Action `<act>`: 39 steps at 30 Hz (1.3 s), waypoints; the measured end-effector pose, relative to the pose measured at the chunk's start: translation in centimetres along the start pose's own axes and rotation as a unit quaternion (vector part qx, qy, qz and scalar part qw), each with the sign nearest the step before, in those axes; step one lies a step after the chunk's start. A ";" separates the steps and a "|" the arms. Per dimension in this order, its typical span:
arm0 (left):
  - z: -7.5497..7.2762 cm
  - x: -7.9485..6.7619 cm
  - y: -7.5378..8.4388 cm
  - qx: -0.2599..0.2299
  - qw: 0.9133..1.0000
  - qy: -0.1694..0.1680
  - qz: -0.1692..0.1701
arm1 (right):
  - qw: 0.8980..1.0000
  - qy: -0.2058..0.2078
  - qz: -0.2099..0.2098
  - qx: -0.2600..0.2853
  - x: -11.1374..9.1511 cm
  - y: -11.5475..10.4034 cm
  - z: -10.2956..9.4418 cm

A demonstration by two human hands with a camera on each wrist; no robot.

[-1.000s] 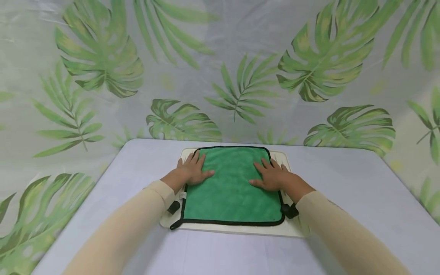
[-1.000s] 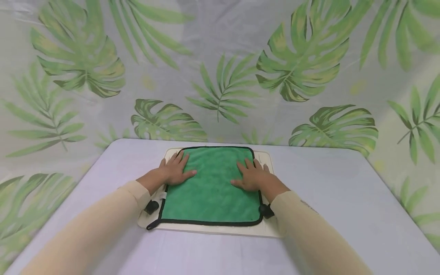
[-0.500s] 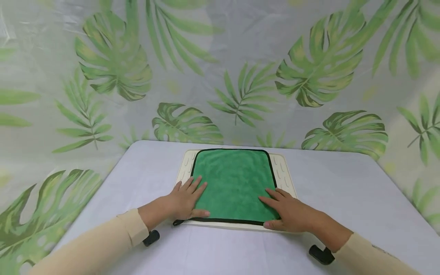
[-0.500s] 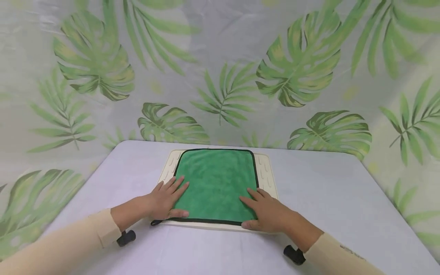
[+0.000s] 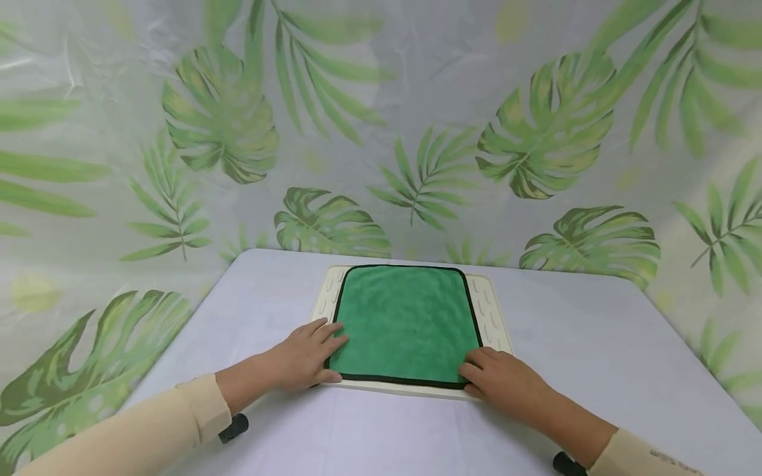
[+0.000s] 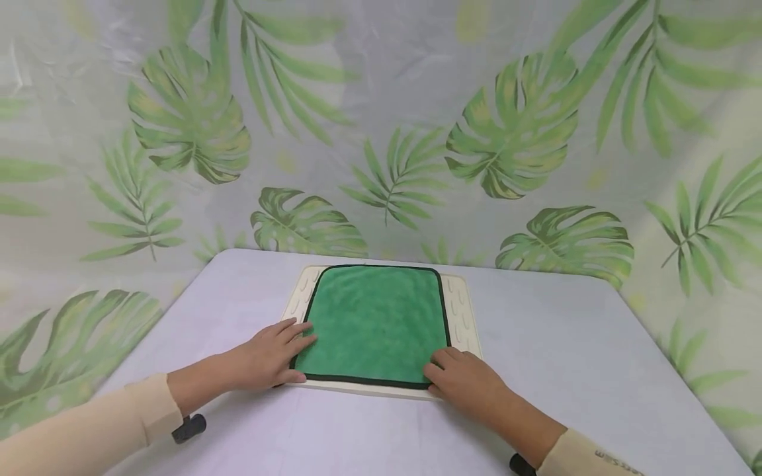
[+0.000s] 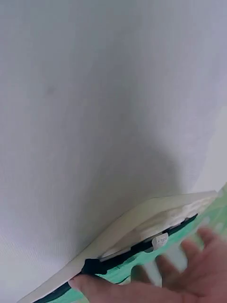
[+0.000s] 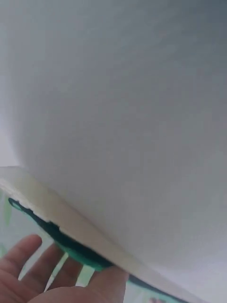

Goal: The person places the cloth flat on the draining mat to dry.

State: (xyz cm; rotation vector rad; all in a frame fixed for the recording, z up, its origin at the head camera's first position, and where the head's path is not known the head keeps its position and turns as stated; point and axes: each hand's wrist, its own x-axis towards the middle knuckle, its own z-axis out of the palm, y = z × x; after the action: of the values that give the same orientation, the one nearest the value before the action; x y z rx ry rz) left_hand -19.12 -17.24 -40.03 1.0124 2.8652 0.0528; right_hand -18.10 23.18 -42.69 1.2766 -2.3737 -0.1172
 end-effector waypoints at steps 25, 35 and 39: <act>-0.4 0.7 0.7 0.170 0.970 0.080 0.151 | 0.988 -0.115 0.047 0.088 1.7 -0.3 -2.2; 0.1 0.2 -0.6 0.116 0.970 0.093 0.192 | 0.972 -0.130 0.060 0.187 0.9 0.9 -1.9; 0.0 0.7 -1.6 0.063 0.973 0.097 0.199 | 0.960 -0.153 0.096 0.214 1.2 2.3 -1.8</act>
State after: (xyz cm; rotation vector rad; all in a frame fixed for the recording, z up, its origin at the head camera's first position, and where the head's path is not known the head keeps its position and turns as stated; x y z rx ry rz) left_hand -20.64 -18.01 -40.24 1.6832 2.8076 -0.0014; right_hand -19.68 23.80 -39.99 1.2738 -2.8889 0.2948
